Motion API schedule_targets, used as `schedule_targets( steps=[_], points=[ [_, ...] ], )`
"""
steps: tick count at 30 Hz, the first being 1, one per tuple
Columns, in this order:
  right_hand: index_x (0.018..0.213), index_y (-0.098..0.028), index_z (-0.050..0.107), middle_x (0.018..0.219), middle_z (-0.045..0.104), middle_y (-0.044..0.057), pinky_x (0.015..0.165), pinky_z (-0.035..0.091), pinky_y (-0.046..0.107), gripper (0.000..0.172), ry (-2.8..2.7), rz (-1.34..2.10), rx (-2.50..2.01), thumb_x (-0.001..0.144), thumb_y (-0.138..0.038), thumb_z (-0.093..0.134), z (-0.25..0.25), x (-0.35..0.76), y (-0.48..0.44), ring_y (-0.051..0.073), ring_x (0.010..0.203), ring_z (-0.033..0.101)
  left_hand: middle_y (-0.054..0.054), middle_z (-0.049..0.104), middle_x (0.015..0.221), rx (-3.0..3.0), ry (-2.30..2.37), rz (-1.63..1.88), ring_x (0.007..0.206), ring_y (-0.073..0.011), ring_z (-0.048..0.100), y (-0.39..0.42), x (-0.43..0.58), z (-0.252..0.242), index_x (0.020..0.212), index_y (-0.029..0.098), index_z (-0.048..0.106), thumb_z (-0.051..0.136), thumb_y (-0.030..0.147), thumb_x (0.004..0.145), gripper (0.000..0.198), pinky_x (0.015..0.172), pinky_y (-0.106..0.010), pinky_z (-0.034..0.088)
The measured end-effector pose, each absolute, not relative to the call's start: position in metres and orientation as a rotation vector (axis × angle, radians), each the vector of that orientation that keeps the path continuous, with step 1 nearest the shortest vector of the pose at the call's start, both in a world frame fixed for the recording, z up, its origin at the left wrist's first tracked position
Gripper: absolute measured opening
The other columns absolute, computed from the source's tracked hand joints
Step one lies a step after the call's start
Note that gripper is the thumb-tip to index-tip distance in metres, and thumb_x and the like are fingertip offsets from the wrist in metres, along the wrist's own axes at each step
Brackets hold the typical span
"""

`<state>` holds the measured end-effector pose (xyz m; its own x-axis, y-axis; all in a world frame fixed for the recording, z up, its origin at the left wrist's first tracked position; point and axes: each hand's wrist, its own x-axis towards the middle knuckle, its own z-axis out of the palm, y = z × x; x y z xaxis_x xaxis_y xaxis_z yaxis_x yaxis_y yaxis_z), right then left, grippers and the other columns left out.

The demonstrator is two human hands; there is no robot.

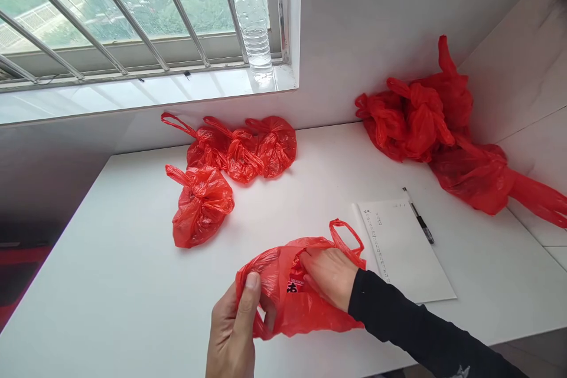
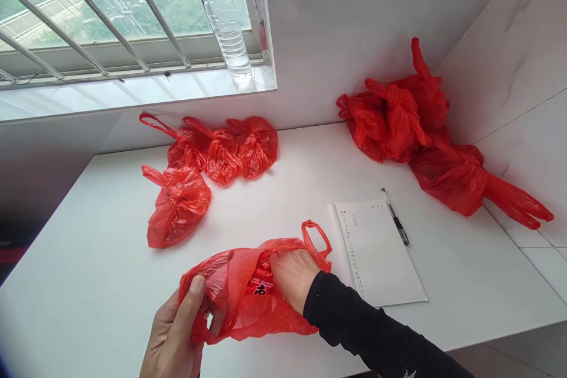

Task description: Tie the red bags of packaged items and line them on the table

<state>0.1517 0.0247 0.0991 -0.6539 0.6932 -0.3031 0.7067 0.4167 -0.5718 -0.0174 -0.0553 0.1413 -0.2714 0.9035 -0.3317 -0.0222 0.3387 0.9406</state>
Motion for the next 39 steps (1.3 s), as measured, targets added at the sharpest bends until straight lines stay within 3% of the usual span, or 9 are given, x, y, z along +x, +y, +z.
schedule_targets(
  steps=[5,10,16,18,22,27,34,39],
  points=[
    [0.086,-0.02,0.059,0.084,0.067,0.002,0.06,0.035,0.027,0.008,2.661,-1.028,1.269,0.086,-0.014,0.053,0.095,0.154,0.022,0.015,0.07,0.06,0.002,0.046,0.052,0.835,1.59,1.106,0.051,-0.0147,0.042,-0.054,-0.017,0.141,0.053,0.024,0.048,0.053,0.058,0.093,0.053,0.052,-0.029,0.038],
    [0.088,-0.019,0.06,0.083,0.066,0.006,0.059,0.032,0.032,0.017,2.595,-0.8,1.396,0.094,-0.021,0.044,0.107,0.166,0.015,0.02,0.07,0.061,0.002,0.046,0.051,0.84,1.653,1.123,0.05,-0.0164,0.043,-0.053,-0.019,0.145,0.053,0.025,0.047,0.052,0.057,0.092,0.051,0.05,-0.03,0.039],
    [0.067,-0.02,0.061,0.064,0.065,0.005,0.049,0.028,0.032,0.021,2.378,-0.664,1.21,0.087,-0.013,0.056,0.121,0.165,0.008,0.021,0.058,0.063,0.002,0.046,0.054,0.87,1.592,1.121,0.054,-0.0154,0.044,-0.054,-0.018,0.143,0.052,0.024,0.048,0.051,0.056,0.094,0.054,0.054,-0.029,0.04],
    [0.081,-0.018,0.066,0.064,0.066,0.004,0.046,0.027,0.031,0.013,2.359,-0.614,1.23,0.081,-0.006,0.06,0.117,0.165,0.009,0.022,0.057,0.064,0.002,0.046,0.054,0.858,1.577,1.122,0.054,-0.0151,0.043,-0.054,-0.017,0.143,0.052,0.023,0.048,0.05,0.055,0.095,0.053,0.055,-0.028,0.039],
    [0.104,-0.015,0.065,0.065,0.067,0.004,0.045,0.028,0.029,0.034,2.343,-0.51,1.275,0.073,-0.001,0.064,0.103,0.167,0.013,0.024,0.053,0.065,0.003,0.046,0.055,0.822,1.534,1.121,0.055,-0.0142,0.043,-0.055,-0.016,0.144,0.055,0.023,0.049,0.051,0.055,0.095,0.052,0.056,-0.027,0.039],
    [0.105,-0.019,0.061,0.075,0.07,0.003,0.046,0.028,0.029,0.032,2.381,-0.472,1.272,0.076,-0.006,0.063,0.093,0.168,0.018,0.025,0.06,0.069,-0.001,0.062,0.067,0.779,1.458,1.095,0.066,-0.0168,0.053,-0.056,-0.013,0.141,0.058,0.022,0.052,0.053,0.057,0.094,0.05,0.056,-0.028,0.04],
    [0.109,-0.015,0.06,0.071,0.069,0.004,0.047,0.029,0.029,0.037,2.372,-0.444,1.255,0.074,0.0,0.061,0.095,0.167,0.009,0.026,0.06,0.069,-0.001,0.063,0.068,0.762,1.492,1.102,0.066,-0.0161,0.053,-0.057,-0.015,0.139,0.058,0.022,0.052,0.054,0.058,0.094,0.05,0.056,-0.027,0.04],
    [0.092,-0.014,0.064,0.069,0.07,0.004,0.044,0.027,0.03,0.019,2.369,-0.512,1.196,0.076,-0.003,0.061,0.095,0.161,0.006,0.025,0.059,0.069,-0.002,0.061,0.068,0.772,1.493,1.1,0.071,-0.0174,0.055,-0.055,-0.015,0.137,0.059,0.022,0.053,0.054,0.058,0.093,0.05,0.057,-0.027,0.04]
  ],
)
